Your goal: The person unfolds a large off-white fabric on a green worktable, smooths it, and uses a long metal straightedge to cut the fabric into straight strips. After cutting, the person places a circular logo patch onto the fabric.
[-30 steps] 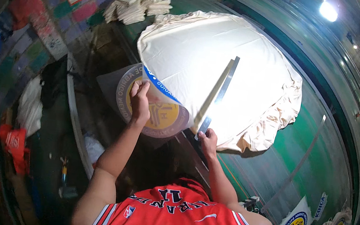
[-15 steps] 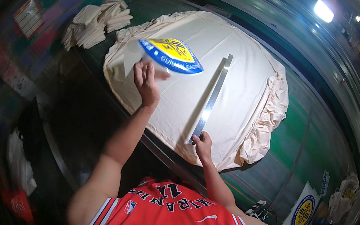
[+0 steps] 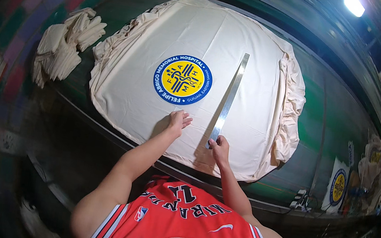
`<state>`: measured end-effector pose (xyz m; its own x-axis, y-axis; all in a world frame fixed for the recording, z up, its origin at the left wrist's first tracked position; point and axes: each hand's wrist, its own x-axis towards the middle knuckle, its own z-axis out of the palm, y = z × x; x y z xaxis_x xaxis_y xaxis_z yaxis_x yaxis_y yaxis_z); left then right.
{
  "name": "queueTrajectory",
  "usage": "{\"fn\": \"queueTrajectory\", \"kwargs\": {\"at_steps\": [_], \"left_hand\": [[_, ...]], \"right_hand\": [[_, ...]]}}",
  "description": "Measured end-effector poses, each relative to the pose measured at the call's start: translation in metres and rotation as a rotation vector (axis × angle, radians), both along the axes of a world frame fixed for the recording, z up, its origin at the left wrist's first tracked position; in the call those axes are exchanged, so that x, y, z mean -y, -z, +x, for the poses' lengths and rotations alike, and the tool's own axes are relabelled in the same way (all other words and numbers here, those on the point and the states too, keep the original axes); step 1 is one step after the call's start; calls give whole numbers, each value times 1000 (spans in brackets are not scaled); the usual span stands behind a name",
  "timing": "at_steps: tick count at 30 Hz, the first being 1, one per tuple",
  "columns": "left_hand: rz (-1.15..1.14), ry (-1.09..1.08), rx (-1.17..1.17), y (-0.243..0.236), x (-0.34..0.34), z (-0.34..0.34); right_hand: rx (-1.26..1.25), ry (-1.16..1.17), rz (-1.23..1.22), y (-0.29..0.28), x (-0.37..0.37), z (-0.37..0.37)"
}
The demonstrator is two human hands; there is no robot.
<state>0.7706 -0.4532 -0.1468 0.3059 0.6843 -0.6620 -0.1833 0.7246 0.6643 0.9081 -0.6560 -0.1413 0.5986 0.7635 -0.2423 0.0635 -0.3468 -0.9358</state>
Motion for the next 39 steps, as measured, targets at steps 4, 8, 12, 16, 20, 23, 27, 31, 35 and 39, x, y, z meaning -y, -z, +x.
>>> {"fn": "queueTrajectory", "kwargs": {"at_steps": [4,8,12,16,20,23,27,31,35,39], "left_hand": [[4,-56,-55,-2,-50,-29],[635,212,-490,3,-112,-51],[1201,345,-976,3,-173,-75],[1005,506,-1242,-10,-228,-97],[960,683,-1269,-17,-245,-96],[935,775,-1218,-23,-249,-90],[1012,760,-1192,-31,-238,-86],[1089,622,-1212,-33,-218,-87],[1069,681,-1115,-34,-209,-94],[1160,838,-1216,-35,-199,-98]], "right_hand": [[-139,112,43,10,-30,-38],[-289,230,45,9,-56,-67],[-179,327,-48,1,-71,-79],[378,264,-365,-21,-72,-73],[680,21,-737,-43,-74,-70],[775,-35,-681,-47,-85,-65],[719,-4,-423,-35,-131,-52],[763,153,-267,-27,-178,-52],[601,251,-405,-27,-208,-49],[402,350,-283,-27,-225,-44]]}}
